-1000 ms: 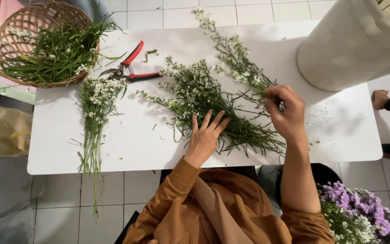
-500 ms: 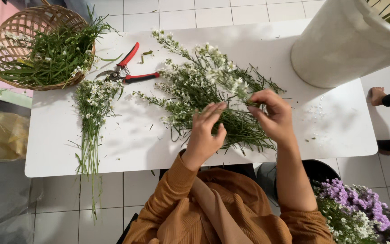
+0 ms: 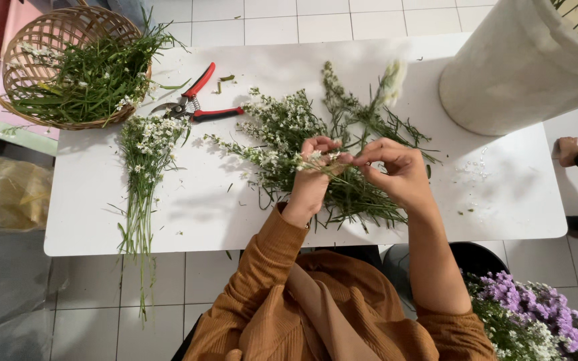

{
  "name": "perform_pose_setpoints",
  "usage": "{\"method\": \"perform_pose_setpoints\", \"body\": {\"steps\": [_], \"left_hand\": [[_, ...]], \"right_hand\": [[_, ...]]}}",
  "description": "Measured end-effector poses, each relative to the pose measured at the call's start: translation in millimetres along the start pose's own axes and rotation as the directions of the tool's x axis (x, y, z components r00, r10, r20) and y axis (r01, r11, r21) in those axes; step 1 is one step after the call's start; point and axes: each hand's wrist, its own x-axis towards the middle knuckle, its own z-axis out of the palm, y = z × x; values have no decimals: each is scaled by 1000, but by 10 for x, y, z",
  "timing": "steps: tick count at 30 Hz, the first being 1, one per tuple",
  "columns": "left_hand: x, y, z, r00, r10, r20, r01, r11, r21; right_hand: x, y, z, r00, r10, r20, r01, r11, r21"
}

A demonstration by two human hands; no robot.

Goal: The person trims white flowers on a white table using pruning shears, removing leaves and cutting stems. They gather trimmed pieces and place them into a basket while continuing to process additional stems.

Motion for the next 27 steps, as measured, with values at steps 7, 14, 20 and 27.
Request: {"method": "perform_pose_setpoints", "body": {"steps": [7, 14, 20, 27], "left_hand": [[101, -215, -104, 993, 90, -77, 6, 613, 790], [355, -423, -109, 995, -61, -81, 100, 471, 876], [269, -142, -205, 998, 2, -63, 52, 551, 833], [412, -375, -271, 975, -79, -207, 213, 588, 781]], "right_hand": [[-58, 201, -77, 880, 460, -117, -470, 878, -85], [-188, 250, -206, 879, 431, -205, -448, 893, -44], [-237, 269, -260, 938, 221, -268, -232, 973, -11], [-212, 91, 154, 920, 392, -4, -326, 761, -561]]}}
